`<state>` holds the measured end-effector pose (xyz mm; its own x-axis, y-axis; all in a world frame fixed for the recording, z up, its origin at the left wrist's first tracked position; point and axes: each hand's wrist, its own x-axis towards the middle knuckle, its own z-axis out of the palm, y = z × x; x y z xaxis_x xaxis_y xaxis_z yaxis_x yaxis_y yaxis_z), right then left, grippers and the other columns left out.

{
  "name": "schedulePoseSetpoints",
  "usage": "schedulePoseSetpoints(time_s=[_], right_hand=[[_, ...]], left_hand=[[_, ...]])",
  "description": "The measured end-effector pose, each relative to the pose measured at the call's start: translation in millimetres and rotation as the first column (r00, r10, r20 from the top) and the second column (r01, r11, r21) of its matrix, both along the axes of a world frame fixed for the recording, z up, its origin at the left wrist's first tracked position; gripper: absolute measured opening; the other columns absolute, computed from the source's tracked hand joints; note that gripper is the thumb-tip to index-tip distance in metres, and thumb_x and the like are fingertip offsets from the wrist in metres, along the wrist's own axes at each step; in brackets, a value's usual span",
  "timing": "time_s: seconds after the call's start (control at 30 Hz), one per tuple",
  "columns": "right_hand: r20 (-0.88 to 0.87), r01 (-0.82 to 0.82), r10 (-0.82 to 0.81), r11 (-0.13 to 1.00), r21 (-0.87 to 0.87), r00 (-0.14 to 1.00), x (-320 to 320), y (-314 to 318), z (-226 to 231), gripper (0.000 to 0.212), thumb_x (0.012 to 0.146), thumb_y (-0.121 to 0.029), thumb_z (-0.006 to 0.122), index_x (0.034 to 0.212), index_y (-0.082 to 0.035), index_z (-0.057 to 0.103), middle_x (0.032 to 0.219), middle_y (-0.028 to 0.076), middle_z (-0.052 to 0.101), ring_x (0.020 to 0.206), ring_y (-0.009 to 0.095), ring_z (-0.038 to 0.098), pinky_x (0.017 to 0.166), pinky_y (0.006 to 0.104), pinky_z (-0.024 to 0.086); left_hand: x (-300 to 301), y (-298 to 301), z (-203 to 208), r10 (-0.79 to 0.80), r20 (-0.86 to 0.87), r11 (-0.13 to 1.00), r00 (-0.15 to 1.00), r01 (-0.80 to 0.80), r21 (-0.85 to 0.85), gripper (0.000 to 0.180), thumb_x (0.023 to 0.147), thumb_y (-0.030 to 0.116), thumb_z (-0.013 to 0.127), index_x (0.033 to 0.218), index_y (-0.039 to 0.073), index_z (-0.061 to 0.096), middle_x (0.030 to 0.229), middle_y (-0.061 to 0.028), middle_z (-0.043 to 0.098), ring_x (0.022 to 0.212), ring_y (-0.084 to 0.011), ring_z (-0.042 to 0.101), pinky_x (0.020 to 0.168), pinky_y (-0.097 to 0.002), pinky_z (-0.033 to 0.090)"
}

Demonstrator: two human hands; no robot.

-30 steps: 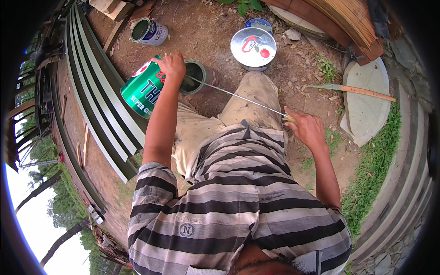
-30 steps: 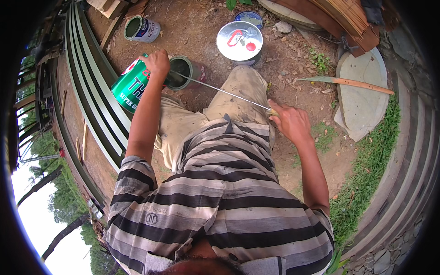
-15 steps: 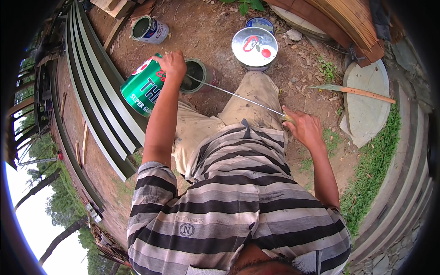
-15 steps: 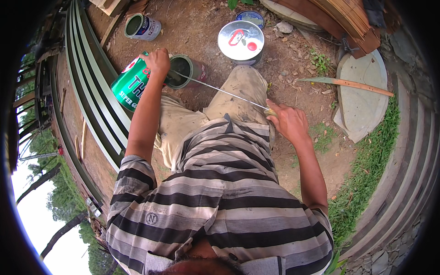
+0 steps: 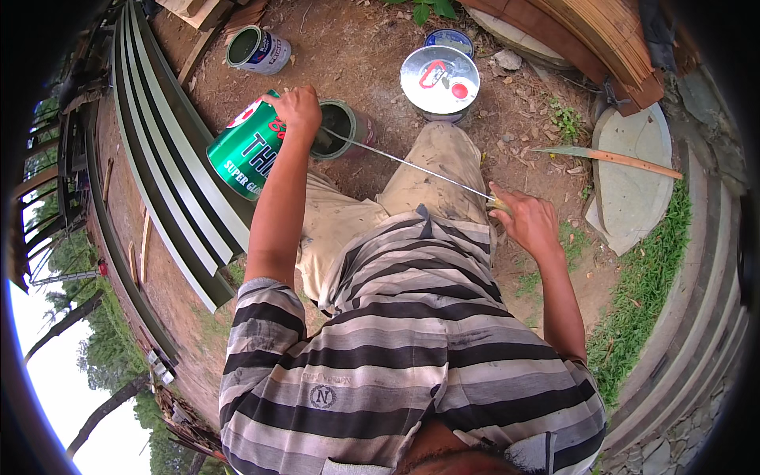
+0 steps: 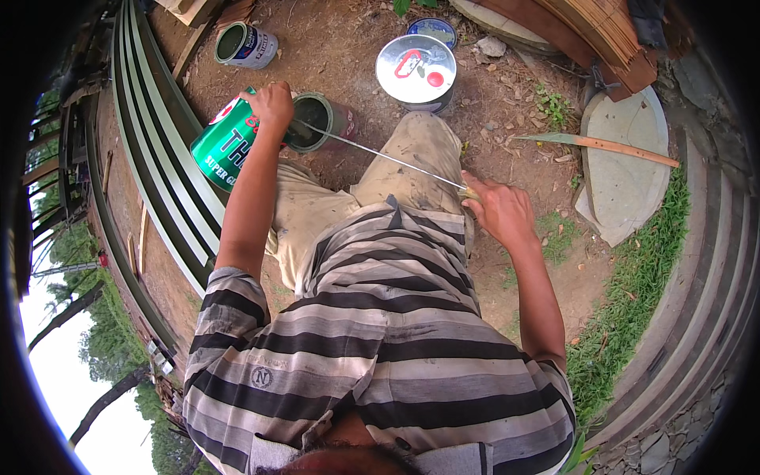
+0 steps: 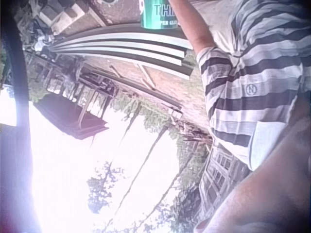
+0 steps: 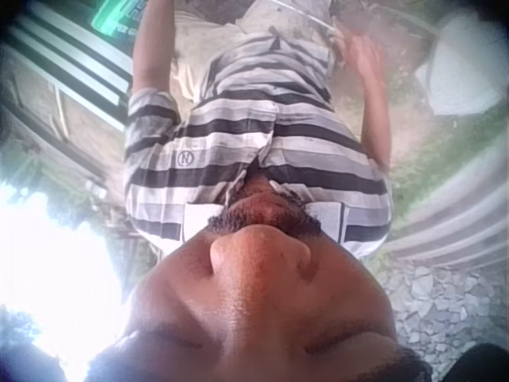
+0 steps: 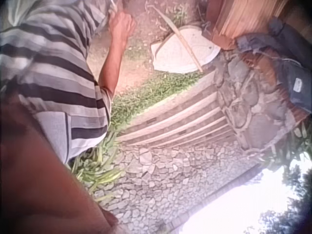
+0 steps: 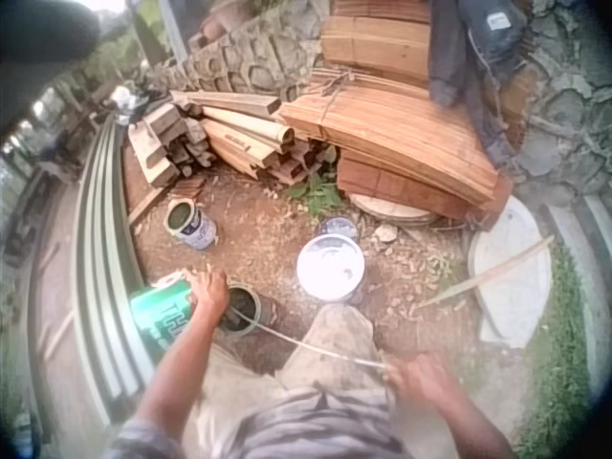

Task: The person pours liquid from a container into a bucket of green paint, stirs the mixture with a metal rod, and then wipes the rod with a cloth.

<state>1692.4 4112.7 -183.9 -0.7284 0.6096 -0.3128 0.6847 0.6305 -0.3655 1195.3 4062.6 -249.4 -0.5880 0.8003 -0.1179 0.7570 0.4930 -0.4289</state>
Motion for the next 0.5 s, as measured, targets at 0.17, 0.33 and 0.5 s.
schedulePoseSetpoints(time_s=[0.17, 0.33, 0.5], right_hand=[[0.003, -0.003, 0.003, 1.0, 0.008, 1.0, 0.0, -0.2, 0.7, 0.054, 0.092, -0.035, 0.077, 0.144, -0.023, 0.067, 0.108, 0.013, 0.077, 0.091, 0.037, 0.074, 0.08, 0.0486, 0.059], [0.003, -0.002, 0.002, 1.0, 0.012, 1.0, -0.8, -0.8, 1.7, 0.054, 0.092, -0.036, 0.077, 0.143, -0.023, 0.068, 0.108, 0.013, 0.077, 0.092, 0.037, 0.074, 0.08, 0.0485, 0.059], [0.042, 0.004, -0.003, 1.0, -0.014, 0.999, -1.8, -0.2, 2.5, 0.055, 0.093, -0.038, 0.076, 0.145, -0.025, 0.066, 0.112, 0.012, 0.077, 0.095, 0.037, 0.074, 0.083, 0.0483, 0.059]], left_hand=[[1.5, 1.7, 1.8, 0.014, 0.012, 1.0, 1.0, -0.013, -0.008, 0.022, 0.096, 0.012, 0.06, 0.096, 0.018, 0.081, 0.101, -0.0088, 0.081, 0.097, -0.0299, 0.079, 0.108, -0.0777, 0.029], [2.0, 2.2, 2.6, 0.019, 0.013, 1.0, 1.0, -0.019, -0.01, 0.022, 0.095, 0.012, 0.06, 0.096, 0.018, 0.081, 0.102, -0.0088, 0.081, 0.098, -0.0294, 0.079, 0.108, -0.0777, 0.029], [1.3, 2.1, 2.0, 0.019, 0.003, 1.0, 1.0, -0.019, -0.019, 0.022, 0.095, 0.012, 0.06, 0.097, 0.019, 0.081, 0.103, -0.0085, 0.081, 0.098, -0.0289, 0.079, 0.107, -0.0777, 0.03]])
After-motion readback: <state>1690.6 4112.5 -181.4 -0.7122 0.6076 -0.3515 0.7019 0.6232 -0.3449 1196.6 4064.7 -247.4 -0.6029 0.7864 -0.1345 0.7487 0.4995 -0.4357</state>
